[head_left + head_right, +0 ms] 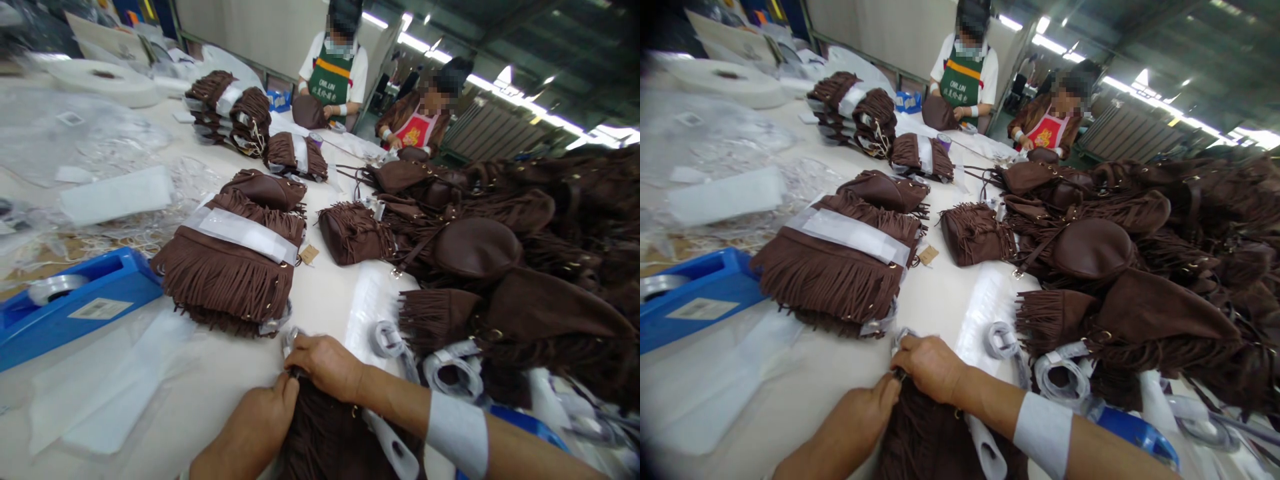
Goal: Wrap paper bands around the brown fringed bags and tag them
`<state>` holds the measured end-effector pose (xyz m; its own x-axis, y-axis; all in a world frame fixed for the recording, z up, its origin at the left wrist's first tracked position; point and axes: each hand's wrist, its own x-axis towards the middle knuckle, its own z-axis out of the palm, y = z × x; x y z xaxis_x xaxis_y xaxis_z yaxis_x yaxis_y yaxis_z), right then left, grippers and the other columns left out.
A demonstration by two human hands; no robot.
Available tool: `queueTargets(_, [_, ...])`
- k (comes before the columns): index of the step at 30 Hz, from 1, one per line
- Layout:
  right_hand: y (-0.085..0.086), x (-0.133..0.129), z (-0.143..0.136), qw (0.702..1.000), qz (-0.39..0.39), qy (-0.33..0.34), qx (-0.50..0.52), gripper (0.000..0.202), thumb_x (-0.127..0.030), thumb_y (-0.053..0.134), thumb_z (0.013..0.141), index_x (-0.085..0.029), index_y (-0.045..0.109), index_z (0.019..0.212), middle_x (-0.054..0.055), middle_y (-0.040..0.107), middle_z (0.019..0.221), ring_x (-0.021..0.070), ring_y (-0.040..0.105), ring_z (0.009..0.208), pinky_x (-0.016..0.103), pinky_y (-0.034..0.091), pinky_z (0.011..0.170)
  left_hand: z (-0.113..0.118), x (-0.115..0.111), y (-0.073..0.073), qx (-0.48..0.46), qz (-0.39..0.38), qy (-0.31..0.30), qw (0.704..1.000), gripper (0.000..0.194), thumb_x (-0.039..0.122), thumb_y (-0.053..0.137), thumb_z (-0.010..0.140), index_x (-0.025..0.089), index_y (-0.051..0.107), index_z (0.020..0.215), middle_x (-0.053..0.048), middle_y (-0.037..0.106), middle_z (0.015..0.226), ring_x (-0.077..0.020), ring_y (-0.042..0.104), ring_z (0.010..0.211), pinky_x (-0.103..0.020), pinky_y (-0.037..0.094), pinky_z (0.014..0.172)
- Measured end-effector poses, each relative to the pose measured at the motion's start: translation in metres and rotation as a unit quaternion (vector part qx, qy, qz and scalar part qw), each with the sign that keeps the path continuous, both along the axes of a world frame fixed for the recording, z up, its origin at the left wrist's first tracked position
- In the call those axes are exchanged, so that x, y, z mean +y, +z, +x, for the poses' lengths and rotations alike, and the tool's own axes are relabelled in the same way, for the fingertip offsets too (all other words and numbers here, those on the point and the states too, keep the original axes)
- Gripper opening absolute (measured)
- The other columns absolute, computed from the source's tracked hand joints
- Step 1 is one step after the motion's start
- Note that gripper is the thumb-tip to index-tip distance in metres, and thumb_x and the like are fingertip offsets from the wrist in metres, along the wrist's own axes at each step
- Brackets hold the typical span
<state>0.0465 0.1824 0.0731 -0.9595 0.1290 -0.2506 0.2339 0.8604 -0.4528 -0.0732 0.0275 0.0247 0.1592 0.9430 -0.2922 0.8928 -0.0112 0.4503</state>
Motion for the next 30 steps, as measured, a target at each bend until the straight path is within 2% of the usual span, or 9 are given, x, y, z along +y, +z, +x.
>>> queueTargets(2, [-0.001,0.0,-0.001,1.0,-0.008,-0.009,0.005,0.024,-0.018,0.048,0.095,-0.024,0.066,0.109,0.002,0.063,0.1,0.0137,0.06,0.087,0.023,0.045,0.079,-0.014,0.0,0.0,0.015,0.027,-0.061,0.998,0.046,0.0,0.024,0.083,0.019,0.054,0.112,-0.016,0.067,0.103,-0.026,0.065,0.065,-0.033,0.041,0.054])
queueTargets(4, [-0.002,-0.001,-0.001,1.0,-0.01,-0.019,0.004,0.024,-0.017,0.049,0.094,-0.024,0.067,0.109,0.003,0.063,0.1,0.0135,0.061,0.088,0.022,0.045,0.079,-0.027,0.002,0.0,-0.025,0.037,-0.047,0.998,0.042,0.001,0.025,0.083,0.019,0.056,0.107,-0.013,0.067,0.095,-0.023,0.062,0.062,-0.031,0.04,0.055])
queueTargets(6, [-0.001,-0.001,-0.002,1.0,-0.001,-0.031,-0.002,0.024,-0.015,0.05,0.093,-0.024,0.067,0.108,0.003,0.063,0.099,0.0133,0.061,0.086,0.021,0.045,0.077,-0.03,0.004,0.001,-0.118,0.029,0.061,0.991,0.029,0.008,0.027,0.088,0.02,0.054,0.094,-0.007,0.065,0.081,-0.0201,0.059,0.061,-0.029,0.041,0.058])
queueTargets(8, [0.0,-0.001,-0.001,0.999,0.011,-0.038,-0.006,0.024,-0.014,0.05,0.093,-0.023,0.067,0.107,0.003,0.063,0.097,0.0132,0.061,0.083,0.021,0.045,0.074,-0.023,0.002,0.003,-0.226,0.013,0.18,0.957,0.022,0.021,0.028,0.094,0.023,0.048,0.084,-0.003,0.061,0.072,-0.0189,0.059,0.064,-0.028,0.042,0.061])
queueTargets(10, [0.0,-0.001,0.0,0.999,0.02,-0.033,-0.004,0.024,-0.014,0.049,0.094,-0.022,0.067,0.107,0.004,0.062,0.096,0.0133,0.061,0.081,0.022,0.045,0.074,-0.012,-0.003,0.006,-0.3,-0.014,0.19,0.935,0.018,0.027,0.033,0.094,0.024,0.046,0.083,-0.004,0.063,0.076,-0.0194,0.061,0.07,-0.027,0.042,0.065])
queueTargets(13, [-0.001,0.001,0.001,0.999,0.022,-0.024,-0.002,0.026,-0.015,0.048,0.094,-0.023,0.067,0.11,0.004,0.062,0.098,0.0135,0.061,0.081,0.022,0.045,0.075,-0.01,-0.009,0.013,-0.271,-0.058,0.106,0.955,0.005,0.021,0.045,0.084,0.023,0.049,0.086,-0.006,0.066,0.078,-0.0215,0.062,0.069,-0.029,0.038,0.062])
queueTargets(16, [-0.002,0.003,0.002,0.999,0.016,-0.031,-0.004,0.027,-0.012,0.049,0.093,-0.024,0.067,0.111,0.003,0.063,0.099,0.0132,0.061,0.084,0.021,0.044,0.076,-0.026,-0.007,0.017,-0.24,-0.036,0.164,0.956,0.009,0.024,0.041,0.088,0.024,0.046,0.081,-0.001,0.06,0.068,-0.0196,0.057,0.062,-0.029,0.034,0.06])
queueTargets(23, [0.021,-0.001,-0.001,0.998,0.042,-0.041,-0.025,0.029,-0.016,0.049,0.092,-0.024,0.064,0.116,0.005,0.065,0.1,0.0151,0.063,0.083,0.023,0.045,0.071,-0.032,-0.013,0.01,-0.367,-0.049,0.286,0.884,0.023,0.042,0.034,0.096,0.025,0.043,0.082,0.008,0.048,0.052,-0.0156,0.051,0.053,-0.027,0.037,0.063])
queueTargets(30, [0.019,-0.011,-0.014,0.997,-0.069,-0.035,-0.001,0.027,-0.013,0.053,0.085,-0.02,0.068,0.107,0.004,0.07,0.1,0.0159,0.064,0.094,0.023,0.045,0.084,-0.033,-0.017,0.018,-0.38,-0.022,0.314,0.87,0.031,0.05,0.034,0.096,0.024,0.047,0.087,0.006,0.052,0.054,-0.0167,0.052,0.057,-0.027,0.036,0.064])
